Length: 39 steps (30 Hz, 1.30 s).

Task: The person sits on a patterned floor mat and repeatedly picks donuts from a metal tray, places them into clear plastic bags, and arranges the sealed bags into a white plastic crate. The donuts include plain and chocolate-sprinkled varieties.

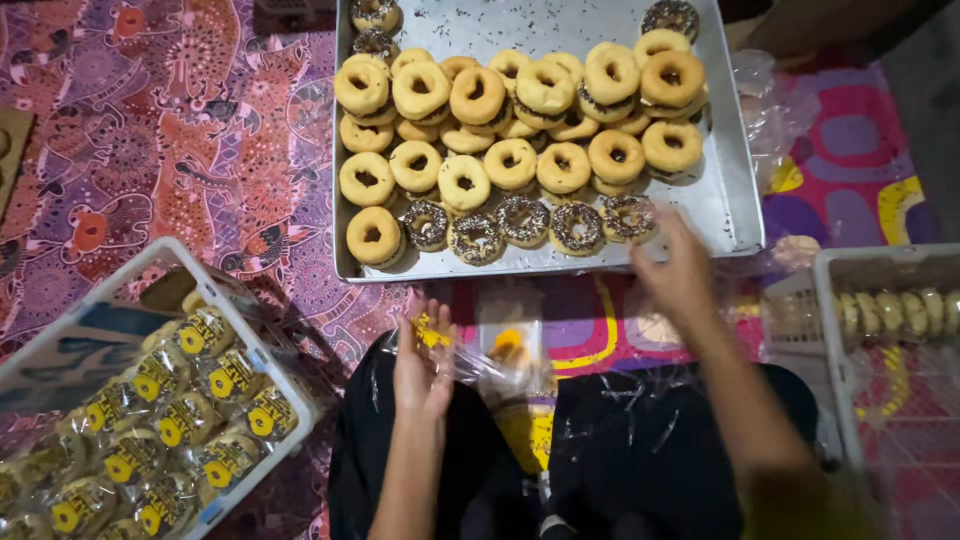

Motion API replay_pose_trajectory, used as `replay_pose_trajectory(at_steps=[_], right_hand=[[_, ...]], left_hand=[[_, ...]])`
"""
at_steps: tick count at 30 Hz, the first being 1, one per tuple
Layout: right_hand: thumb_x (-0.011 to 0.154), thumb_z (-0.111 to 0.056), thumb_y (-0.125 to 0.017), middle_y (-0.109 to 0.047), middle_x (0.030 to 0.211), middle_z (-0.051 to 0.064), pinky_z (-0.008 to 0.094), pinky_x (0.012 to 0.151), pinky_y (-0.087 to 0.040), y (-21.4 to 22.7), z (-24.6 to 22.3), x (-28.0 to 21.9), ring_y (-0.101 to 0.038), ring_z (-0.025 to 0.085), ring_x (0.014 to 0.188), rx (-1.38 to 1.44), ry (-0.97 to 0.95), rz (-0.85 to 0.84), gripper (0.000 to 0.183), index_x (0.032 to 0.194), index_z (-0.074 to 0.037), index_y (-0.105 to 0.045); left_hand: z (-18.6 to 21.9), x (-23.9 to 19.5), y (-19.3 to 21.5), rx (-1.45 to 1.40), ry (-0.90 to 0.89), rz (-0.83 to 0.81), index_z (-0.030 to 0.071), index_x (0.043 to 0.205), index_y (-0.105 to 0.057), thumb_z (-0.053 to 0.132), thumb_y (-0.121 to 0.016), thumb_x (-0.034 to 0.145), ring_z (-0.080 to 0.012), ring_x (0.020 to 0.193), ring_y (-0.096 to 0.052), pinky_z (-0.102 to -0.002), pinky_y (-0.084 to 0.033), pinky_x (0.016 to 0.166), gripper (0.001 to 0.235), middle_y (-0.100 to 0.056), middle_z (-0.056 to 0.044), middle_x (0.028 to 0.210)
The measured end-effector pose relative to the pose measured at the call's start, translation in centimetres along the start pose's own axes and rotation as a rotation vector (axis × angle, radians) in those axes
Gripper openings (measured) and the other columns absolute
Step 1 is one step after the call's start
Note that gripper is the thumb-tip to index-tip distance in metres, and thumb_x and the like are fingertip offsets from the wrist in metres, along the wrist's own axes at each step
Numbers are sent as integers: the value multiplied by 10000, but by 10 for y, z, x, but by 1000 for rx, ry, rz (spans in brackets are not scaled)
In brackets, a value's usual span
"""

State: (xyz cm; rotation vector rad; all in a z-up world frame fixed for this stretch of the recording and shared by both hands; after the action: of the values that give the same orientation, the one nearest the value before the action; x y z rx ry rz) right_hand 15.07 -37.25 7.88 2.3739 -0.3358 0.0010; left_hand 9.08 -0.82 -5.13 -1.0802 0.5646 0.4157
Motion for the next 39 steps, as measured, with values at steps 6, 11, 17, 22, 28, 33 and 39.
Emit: replay_pose_trajectory(at_steps=[6, 11, 17, 22, 28, 33, 39], right_hand=[[595, -101, -935, -548, 1462, 188, 447, 1130, -457, -12, 30, 76, -545, 350, 1345, -237, 5, -303, 1189, 1597, -159, -296], [701, 6, -868, -531, 1508, 203, 448, 1129, -471, 28, -31, -38, -512, 320, 1414, 415, 168, -179, 1182, 1646, -93, -167], [662, 57, -874, -640, 1245, 168, 408, 1076, -503, -2, -53, -150, -638, 254, 1182, 636, 173, 1, 1129, 1592, -39, -242], [702, 37, -874, -623, 1295, 177, 408, 1115, -486, 3, -60, -163, -622, 268, 1227, 523, 372, 210, 1069, 1555, -25, -233], [730, 22, -869, -630, 1275, 205, 434, 1132, -473, 19, -72, -179, -623, 286, 1206, 360, 467, 328, 1034, 1552, -28, -244], [800, -12, -827, -603, 1374, 255, 437, 1138, -473, 20, -86, -190, -614, 306, 1295, 467, 412, 185, 988, 1572, -30, -212], [843, -89, -775, -496, 1545, 208, 424, 1034, -525, 17, -87, -187, -664, 272, 1263, 391, 101, 43, 922, 1583, -5, -231]], left_hand=[[-44, -8, -60, -38, 109, -278, 3, 1362, -587, 431, -482, 1079, -221, 1167, -651, -401, -536, 1020, 524, -692, -89, 1225], [-61, -10, -65, -195, 222, -207, 27, 1375, -585, 439, -433, 1048, -201, 1211, -678, -387, -526, 1044, 548, -673, -73, 1366], [-86, -70, -106, -355, 240, -649, -17, 1473, -477, 402, -432, 1175, -295, 1081, -683, -395, -593, 843, 517, -569, -225, 1455], [-55, -94, -98, 223, 11, -214, 69, 1444, -498, 442, -477, 1058, -242, 1014, -728, -348, -623, 803, 537, -666, -142, 1348], [-59, -126, -114, 268, 171, -260, 70, 1430, -489, 503, -433, 1018, -272, 1053, -752, -362, -638, 808, 600, -674, -179, 1326], [-66, -138, -124, 204, 130, -462, 85, 1470, -481, 400, -554, 1078, -215, 1001, -698, -265, -506, 647, 509, -686, -156, 1419], [-98, -127, -95, 181, 119, -212, 11, 1319, -575, 114, -703, 988, -170, 951, -718, -305, -638, 796, 369, -676, -100, 1096]])
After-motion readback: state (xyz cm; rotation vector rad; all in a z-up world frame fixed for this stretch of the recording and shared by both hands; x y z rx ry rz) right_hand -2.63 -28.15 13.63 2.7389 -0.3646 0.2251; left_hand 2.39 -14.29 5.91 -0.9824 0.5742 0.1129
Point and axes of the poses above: each hand's wrist, its own x-axis towards the middle knuckle, its own y-axis out of the back of the hand, z = x × y, the point moved 7 cm from there along x, towards the middle knuckle
